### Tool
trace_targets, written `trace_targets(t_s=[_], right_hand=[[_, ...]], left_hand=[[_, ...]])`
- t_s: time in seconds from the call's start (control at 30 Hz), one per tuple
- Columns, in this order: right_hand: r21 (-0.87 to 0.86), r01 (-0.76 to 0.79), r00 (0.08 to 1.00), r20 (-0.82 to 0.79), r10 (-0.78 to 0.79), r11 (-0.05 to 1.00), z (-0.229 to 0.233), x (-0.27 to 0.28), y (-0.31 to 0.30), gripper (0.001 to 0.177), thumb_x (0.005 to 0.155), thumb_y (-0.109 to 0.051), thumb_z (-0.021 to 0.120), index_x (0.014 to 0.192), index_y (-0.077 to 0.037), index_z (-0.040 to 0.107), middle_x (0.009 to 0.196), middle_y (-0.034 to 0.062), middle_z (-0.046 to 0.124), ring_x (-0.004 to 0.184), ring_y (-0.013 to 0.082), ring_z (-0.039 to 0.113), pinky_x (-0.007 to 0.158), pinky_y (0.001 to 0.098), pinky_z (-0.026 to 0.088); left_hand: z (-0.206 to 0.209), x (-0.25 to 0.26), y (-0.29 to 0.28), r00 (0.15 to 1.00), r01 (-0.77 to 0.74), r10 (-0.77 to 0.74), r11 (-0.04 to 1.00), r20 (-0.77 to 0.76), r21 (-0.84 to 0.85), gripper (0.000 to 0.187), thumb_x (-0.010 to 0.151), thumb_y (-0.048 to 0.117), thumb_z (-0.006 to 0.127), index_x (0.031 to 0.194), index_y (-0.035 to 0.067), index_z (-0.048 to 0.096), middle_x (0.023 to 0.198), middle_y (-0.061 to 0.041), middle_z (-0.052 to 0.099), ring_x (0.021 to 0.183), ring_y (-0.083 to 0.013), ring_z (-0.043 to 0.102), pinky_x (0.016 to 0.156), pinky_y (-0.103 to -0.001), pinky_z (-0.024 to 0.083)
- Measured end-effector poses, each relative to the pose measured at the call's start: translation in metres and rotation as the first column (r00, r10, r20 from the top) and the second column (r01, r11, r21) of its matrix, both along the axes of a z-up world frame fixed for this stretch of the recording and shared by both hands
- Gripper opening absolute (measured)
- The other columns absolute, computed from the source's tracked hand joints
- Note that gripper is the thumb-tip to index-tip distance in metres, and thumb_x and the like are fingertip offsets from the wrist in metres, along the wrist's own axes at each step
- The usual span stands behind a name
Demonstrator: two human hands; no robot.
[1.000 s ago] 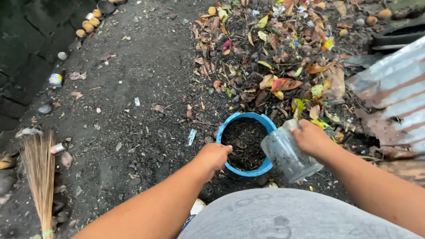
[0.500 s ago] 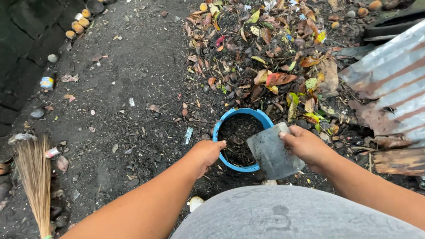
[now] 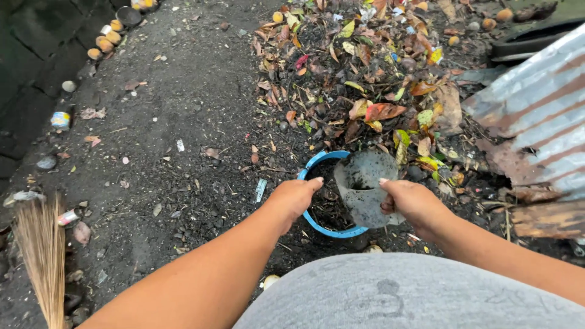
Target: Gathering organic matter and soil from a compost pile into a bucket using hands and a small container.
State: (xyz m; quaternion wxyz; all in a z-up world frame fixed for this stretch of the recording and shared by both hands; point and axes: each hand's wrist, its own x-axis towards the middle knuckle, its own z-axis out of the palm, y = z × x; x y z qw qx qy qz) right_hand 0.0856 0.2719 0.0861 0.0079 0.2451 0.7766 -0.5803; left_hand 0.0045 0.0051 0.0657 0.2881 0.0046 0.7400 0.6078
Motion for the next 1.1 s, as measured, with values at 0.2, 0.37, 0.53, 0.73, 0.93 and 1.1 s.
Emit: trace_targets(t_s=[0.2,0.37,0.53,0.73,0.93,1.1], right_hand=[[0.038,0.031,0.999,-0.011,-0.03,0.999,-0.005,0.006,-0.016,0.038,0.099,-0.039,0.06,0.083,-0.004,0.062,0.075,0.0081,0.061,0.071,0.0214,0.06,0.075,0.0375,0.051],[0.071,0.053,0.998,0.022,-0.055,0.996,0.003,0.012,-0.032,0.041,0.097,-0.041,0.061,0.085,-0.002,0.063,0.077,0.0086,0.064,0.073,0.0213,0.062,0.076,0.0361,0.051],[0.116,0.047,0.996,0.076,-0.056,0.992,0.01,0.009,-0.034,0.042,0.096,-0.043,0.062,0.087,-0.002,0.065,0.078,0.0069,0.065,0.075,0.019,0.062,0.076,0.0347,0.05],[0.143,0.018,0.997,0.073,-0.029,0.99,0.009,0.0,-0.031,0.045,0.094,-0.045,0.062,0.086,-0.001,0.068,0.079,0.0057,0.063,0.075,0.0185,0.061,0.077,0.0341,0.049],[0.196,0.004,0.997,0.071,-0.018,0.981,0.012,-0.005,-0.03,0.047,0.093,-0.047,0.064,0.086,-0.001,0.065,0.079,0.0065,0.065,0.076,0.0185,0.062,0.077,0.0352,0.05],[0.239,0.013,0.994,0.099,-0.037,0.971,0.017,-0.002,-0.025,0.048,0.093,-0.049,0.063,0.087,-0.002,0.068,0.08,0.0071,0.067,0.077,0.0182,0.062,0.078,0.0348,0.05]], left_hand=[[0.011,-0.002,0.01,0.995,0.061,-0.058,0.997,-0.076,0.038,0.048,0.091,0.049,0.065,0.096,0.002,0.074,0.095,-0.008,0.071,0.086,-0.0203,0.06,0.08,-0.039,0.048],[0.014,-0.008,0.011,0.988,0.113,-0.11,0.993,-0.113,0.023,0.049,0.092,0.049,0.063,0.094,0.0,0.073,0.093,-0.009,0.071,0.085,-0.0203,0.059,0.079,-0.039,0.049],[0.017,-0.013,0.009,0.995,0.064,-0.062,0.998,-0.079,0.023,0.048,0.091,0.048,0.065,0.093,0.001,0.072,0.09,-0.009,0.067,0.082,-0.0222,0.057,0.075,-0.041,0.048],[0.041,-0.017,0.008,0.997,0.042,-0.042,0.999,-0.063,0.003,0.048,0.091,0.05,0.065,0.092,0.002,0.071,0.084,-0.007,0.063,0.078,-0.0211,0.055,0.072,-0.041,0.047],[0.035,-0.027,0.014,0.995,0.062,-0.063,0.998,-0.078,-0.026,0.043,0.091,0.05,0.065,0.085,0.007,0.069,0.077,-0.003,0.06,0.074,-0.018,0.052,0.07,-0.037,0.045],[0.019,-0.03,0.023,0.987,0.101,-0.104,0.994,-0.118,-0.036,0.048,0.093,0.049,0.065,0.083,0.002,0.066,0.076,-0.006,0.057,0.072,-0.0203,0.05,0.068,-0.04,0.043]])
